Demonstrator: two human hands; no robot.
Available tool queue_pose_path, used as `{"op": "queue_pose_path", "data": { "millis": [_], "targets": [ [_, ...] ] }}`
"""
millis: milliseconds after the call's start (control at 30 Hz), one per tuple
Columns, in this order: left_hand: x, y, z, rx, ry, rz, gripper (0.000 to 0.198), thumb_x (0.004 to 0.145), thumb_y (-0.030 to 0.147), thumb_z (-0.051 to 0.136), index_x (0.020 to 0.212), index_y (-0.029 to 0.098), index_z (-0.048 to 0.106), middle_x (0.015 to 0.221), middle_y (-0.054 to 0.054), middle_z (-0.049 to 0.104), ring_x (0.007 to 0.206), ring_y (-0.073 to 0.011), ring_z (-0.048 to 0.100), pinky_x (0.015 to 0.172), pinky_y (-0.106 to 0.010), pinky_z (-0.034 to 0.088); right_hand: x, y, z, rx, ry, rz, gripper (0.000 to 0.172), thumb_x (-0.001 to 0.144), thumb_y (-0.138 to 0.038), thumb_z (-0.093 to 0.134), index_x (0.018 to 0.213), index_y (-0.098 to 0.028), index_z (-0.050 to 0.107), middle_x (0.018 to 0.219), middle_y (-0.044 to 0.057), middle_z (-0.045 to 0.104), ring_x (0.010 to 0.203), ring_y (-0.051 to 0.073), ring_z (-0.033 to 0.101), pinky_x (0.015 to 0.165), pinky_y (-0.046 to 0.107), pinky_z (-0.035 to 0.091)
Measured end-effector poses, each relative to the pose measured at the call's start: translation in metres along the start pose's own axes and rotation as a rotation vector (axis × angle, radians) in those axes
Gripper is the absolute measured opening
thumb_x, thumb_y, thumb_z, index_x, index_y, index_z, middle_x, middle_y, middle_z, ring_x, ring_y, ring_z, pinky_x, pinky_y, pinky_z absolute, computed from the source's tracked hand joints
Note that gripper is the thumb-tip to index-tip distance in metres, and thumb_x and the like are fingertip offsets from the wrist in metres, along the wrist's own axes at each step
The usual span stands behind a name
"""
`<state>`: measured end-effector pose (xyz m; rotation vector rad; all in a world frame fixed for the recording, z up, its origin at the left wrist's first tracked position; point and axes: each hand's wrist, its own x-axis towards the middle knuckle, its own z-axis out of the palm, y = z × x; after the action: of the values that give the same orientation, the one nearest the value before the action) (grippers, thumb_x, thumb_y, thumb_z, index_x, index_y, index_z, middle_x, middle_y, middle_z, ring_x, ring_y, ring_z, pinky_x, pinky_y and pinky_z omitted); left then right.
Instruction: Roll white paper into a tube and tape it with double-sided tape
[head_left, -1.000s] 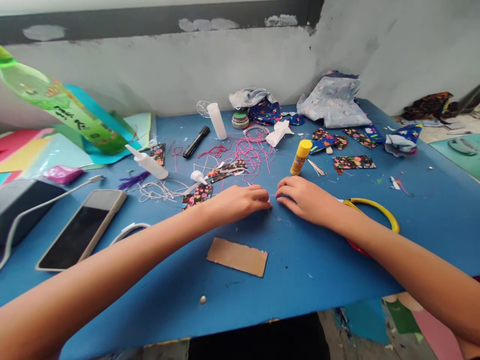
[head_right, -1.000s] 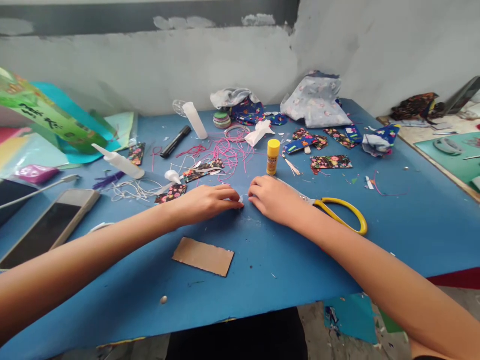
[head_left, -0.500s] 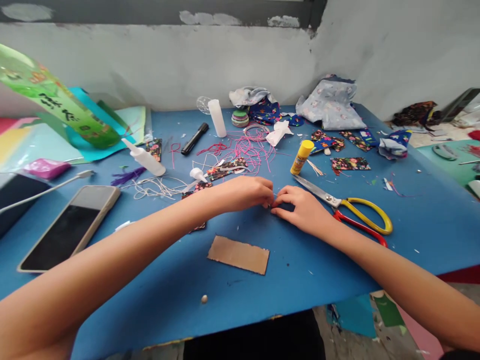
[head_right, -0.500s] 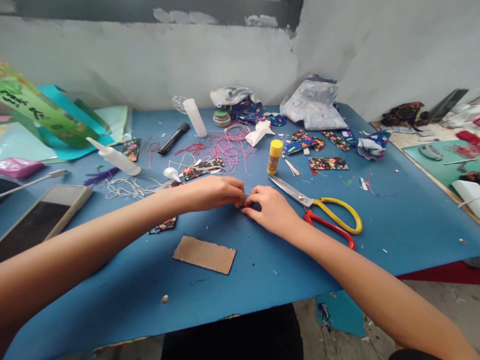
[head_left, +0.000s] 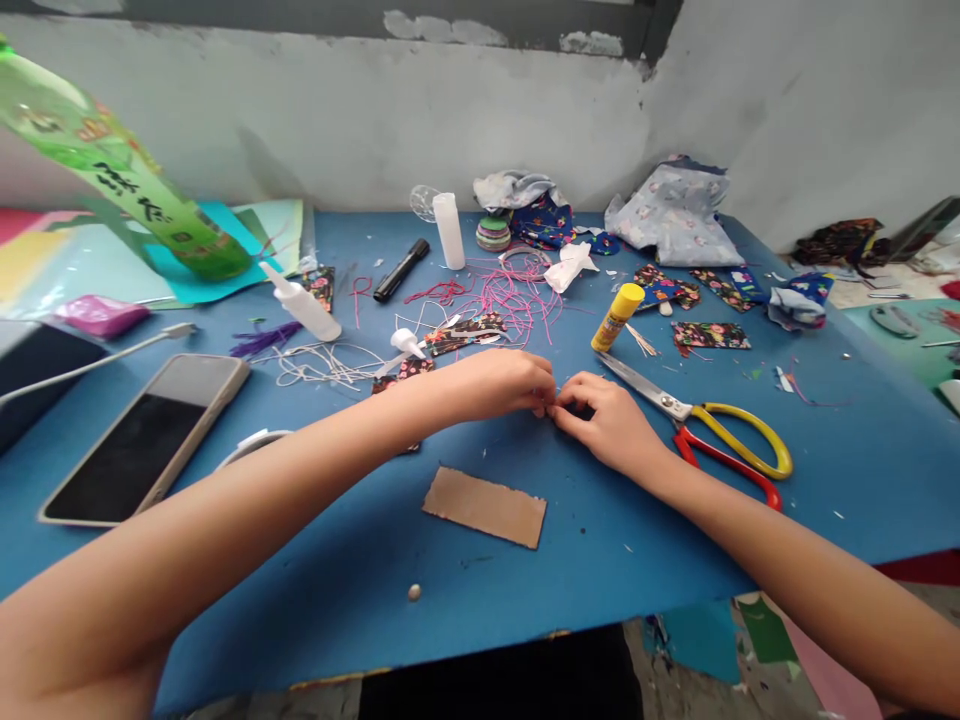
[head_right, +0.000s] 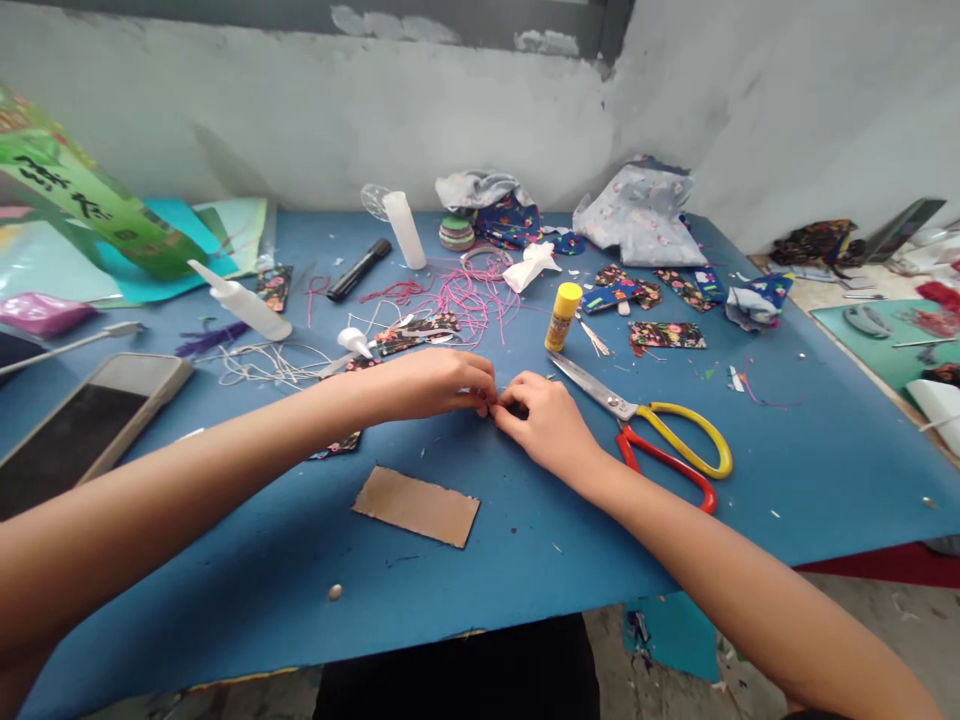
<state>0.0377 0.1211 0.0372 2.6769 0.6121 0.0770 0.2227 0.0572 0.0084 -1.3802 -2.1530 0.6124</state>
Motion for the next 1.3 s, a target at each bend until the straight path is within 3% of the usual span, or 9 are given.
{"op": "queue_pose_path", "data": {
  "millis": [167,533,700,867,1000,1133,1300],
  "targets": [
    [-0.007,0.004,0.010,0.011,0.075,-0.043,0.019,0.090,0.022,0.055,0.096,0.016,0.072,0.095,-0.006,0.067,0.078,-0.0149,0.064,0.069,-0.024,0.046,-0.001,0.001,0.000,-0.033,0.014,-0.030,0.009,0.084,-0.017,0.060,0.076,-0.017,0.064,0.082,0.003,0.061,0.071,0.013,0.054,0.066,0.028,0.041],
    [-0.005,0.016,0.024,-0.133,0.287,-0.409,0.014,0.081,0.020,0.064,0.090,0.017,0.075,0.085,-0.006,0.071,0.079,-0.0191,0.064,0.071,-0.029,0.046,0.000,0.003,-0.004,-0.034,0.012,-0.044,0.011,0.087,-0.020,0.058,0.084,-0.017,0.068,0.086,0.003,0.062,0.070,0.013,0.056,0.067,0.028,0.044],
    [0.002,0.017,0.020,-0.262,0.267,-0.582,0.012,0.074,0.025,0.069,0.081,0.018,0.076,0.073,-0.004,0.072,0.068,-0.0170,0.062,0.061,-0.027,0.041,0.012,0.008,-0.016,-0.091,-0.035,-0.082,0.010,0.085,-0.020,0.060,0.088,-0.016,0.068,0.087,0.004,0.062,0.067,0.013,0.057,0.068,0.029,0.046],
    [0.010,0.014,0.006,-0.306,0.151,-0.681,0.015,0.069,0.028,0.074,0.077,0.015,0.076,0.059,-0.003,0.065,0.058,-0.0153,0.057,0.054,-0.026,0.037,0.035,0.021,-0.025,-0.101,-0.176,-0.329,0.016,0.084,-0.014,0.057,0.094,-0.019,0.068,0.092,0.005,0.063,0.080,0.016,0.061,0.076,0.029,0.048],
    [0.014,0.017,0.000,-0.286,0.134,-0.747,0.016,0.067,0.028,0.075,0.075,0.015,0.076,0.054,-0.002,0.062,0.054,-0.0148,0.055,0.052,-0.025,0.037,0.046,0.028,-0.025,-0.123,-0.213,-0.489,0.015,0.089,-0.016,0.053,0.091,-0.020,0.068,0.091,0.006,0.063,0.082,0.016,0.060,0.075,0.028,0.048],
    [0.014,0.021,0.003,-0.253,0.162,-0.767,0.014,0.068,0.027,0.074,0.076,0.016,0.076,0.057,-0.003,0.065,0.059,-0.0167,0.059,0.056,-0.025,0.041,0.047,0.032,-0.021,-0.205,-0.227,-0.568,0.021,0.093,-0.018,0.045,0.090,-0.019,0.065,0.087,0.006,0.063,0.080,0.017,0.059,0.073,0.028,0.047],
    [0.009,0.027,0.009,-0.224,0.202,-0.747,0.019,0.070,0.030,0.072,0.083,0.016,0.076,0.073,-0.006,0.071,0.069,-0.0189,0.063,0.061,-0.026,0.043,0.044,0.034,-0.017,-0.276,-0.193,-0.556,0.017,0.092,-0.014,0.045,0.093,-0.016,0.062,0.089,0.008,0.064,0.082,0.018,0.059,0.074,0.029,0.047]
  ]
}}
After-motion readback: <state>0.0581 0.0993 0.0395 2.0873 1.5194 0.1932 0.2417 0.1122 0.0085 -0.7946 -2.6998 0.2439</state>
